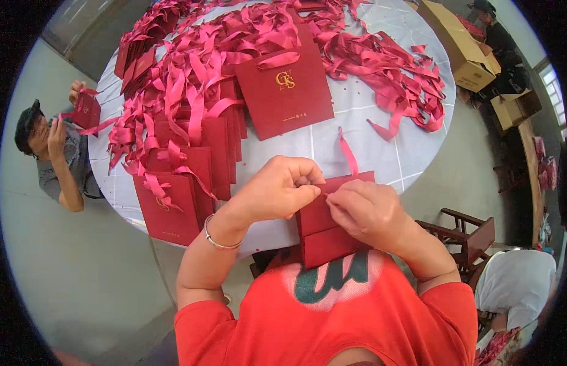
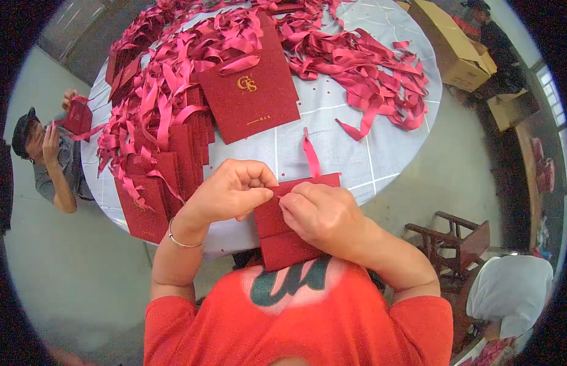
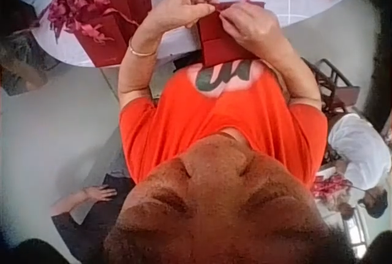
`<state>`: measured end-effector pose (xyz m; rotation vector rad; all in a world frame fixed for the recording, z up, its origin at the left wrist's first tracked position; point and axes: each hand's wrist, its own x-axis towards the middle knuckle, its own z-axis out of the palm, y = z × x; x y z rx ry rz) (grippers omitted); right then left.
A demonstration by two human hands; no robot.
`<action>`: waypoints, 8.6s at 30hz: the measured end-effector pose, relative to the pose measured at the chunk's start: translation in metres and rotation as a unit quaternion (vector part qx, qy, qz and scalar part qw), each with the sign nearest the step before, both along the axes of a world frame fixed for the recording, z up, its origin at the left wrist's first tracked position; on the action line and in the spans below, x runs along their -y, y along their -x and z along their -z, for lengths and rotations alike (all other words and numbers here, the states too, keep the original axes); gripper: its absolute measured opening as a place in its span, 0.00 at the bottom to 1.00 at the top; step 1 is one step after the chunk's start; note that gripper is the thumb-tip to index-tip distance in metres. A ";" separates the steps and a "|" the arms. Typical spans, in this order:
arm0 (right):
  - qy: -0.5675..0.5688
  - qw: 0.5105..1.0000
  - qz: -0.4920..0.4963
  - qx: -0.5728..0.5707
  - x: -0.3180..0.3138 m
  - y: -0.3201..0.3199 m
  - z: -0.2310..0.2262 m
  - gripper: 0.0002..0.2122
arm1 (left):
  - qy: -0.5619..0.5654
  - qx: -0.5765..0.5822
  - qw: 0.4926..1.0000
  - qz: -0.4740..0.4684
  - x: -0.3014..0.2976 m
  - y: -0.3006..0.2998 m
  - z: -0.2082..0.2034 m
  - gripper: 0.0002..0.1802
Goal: The person assembles gift bags by hand, threading ribbon handles through the bag openings and folding the bags on a table.
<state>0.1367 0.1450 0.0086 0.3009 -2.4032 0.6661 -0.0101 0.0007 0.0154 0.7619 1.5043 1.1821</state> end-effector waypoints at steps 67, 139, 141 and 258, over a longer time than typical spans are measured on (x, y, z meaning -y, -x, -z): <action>0.327 0.934 -0.016 0.140 -0.034 0.009 0.019 0.07 | -0.005 0.068 0.998 -0.001 -0.005 -0.005 0.006 0.04; 0.222 0.972 -0.037 0.066 -0.025 0.007 0.013 0.07 | -0.045 -0.173 0.983 -0.032 -0.005 -0.020 0.026 0.06; 0.308 0.946 0.012 0.102 -0.023 0.006 0.016 0.06 | -0.055 -0.168 0.984 -0.029 -0.006 -0.016 0.024 0.06; 0.540 0.795 -0.082 0.265 -0.080 0.005 0.008 0.04 | -0.052 -0.174 0.981 0.072 -0.009 -0.007 0.011 0.16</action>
